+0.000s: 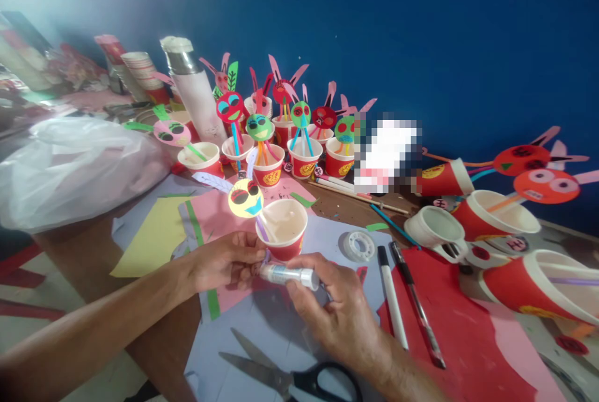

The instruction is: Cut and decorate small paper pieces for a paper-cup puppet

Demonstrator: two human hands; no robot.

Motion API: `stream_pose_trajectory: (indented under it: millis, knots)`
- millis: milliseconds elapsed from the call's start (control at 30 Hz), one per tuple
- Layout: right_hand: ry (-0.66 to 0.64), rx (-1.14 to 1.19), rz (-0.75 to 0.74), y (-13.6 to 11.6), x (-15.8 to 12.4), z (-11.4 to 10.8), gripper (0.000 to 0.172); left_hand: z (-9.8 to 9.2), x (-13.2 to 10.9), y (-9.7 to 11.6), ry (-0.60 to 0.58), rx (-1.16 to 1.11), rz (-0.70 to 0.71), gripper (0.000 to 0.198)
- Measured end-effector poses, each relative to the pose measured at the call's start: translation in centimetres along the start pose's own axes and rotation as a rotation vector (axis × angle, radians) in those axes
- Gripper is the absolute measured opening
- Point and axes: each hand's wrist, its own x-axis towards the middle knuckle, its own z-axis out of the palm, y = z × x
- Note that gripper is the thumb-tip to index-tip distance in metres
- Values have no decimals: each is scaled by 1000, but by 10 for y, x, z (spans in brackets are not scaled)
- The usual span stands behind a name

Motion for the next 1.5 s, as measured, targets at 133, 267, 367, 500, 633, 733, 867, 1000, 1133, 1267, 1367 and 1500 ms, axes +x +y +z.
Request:
stream_pose_trajectory:
  millis: [133, 267, 367, 500, 633, 733, 867, 1000, 1133, 1267, 1367, 1500]
  knots:
    - [-47, 69, 75, 1, 0, -2, 12, -1, 0, 0, -4, 10, 1, 33]
    - [60, 54, 38, 1, 1, -4, 10, -1, 1, -1, -5, 3, 3, 34]
    - [74, 1, -13, 2, 1, -3, 11, 0, 1, -1, 0, -4, 1, 31]
    - [36, -44, -48, 4, 1, -1, 14, 1, 1, -2, 0, -4, 5, 31]
    - [-28, 20, -14, 6, -1, -1, 12, 0, 2, -2, -4, 7, 6, 33]
    - [-100, 116, 74, 7, -2, -3, 12, -2, 1, -2, -13, 17, -3, 31]
    - [-69, 218, 144, 8, -1, -6, 13, -3, 0, -1, -3, 30, -9, 30]
    - [14, 242, 92, 13, -2, -8, 13, -1, -1, -1, 20, 49, -1, 31]
    - [10, 182, 89, 15, -2, -11, 13, 2, -2, -1, 19, 57, 17, 33]
    - [-25, 280, 236, 11, 3, -10, 19, 0, -1, -2, 3, 63, 21, 33]
    - [-42, 418, 327, 7, 10, -5, 26, 0, 0, -3, 0, 72, 23, 31]
    - [-71, 504, 386, 5, 16, 0, 29, 3, -1, -4, -6, 78, 33, 33]
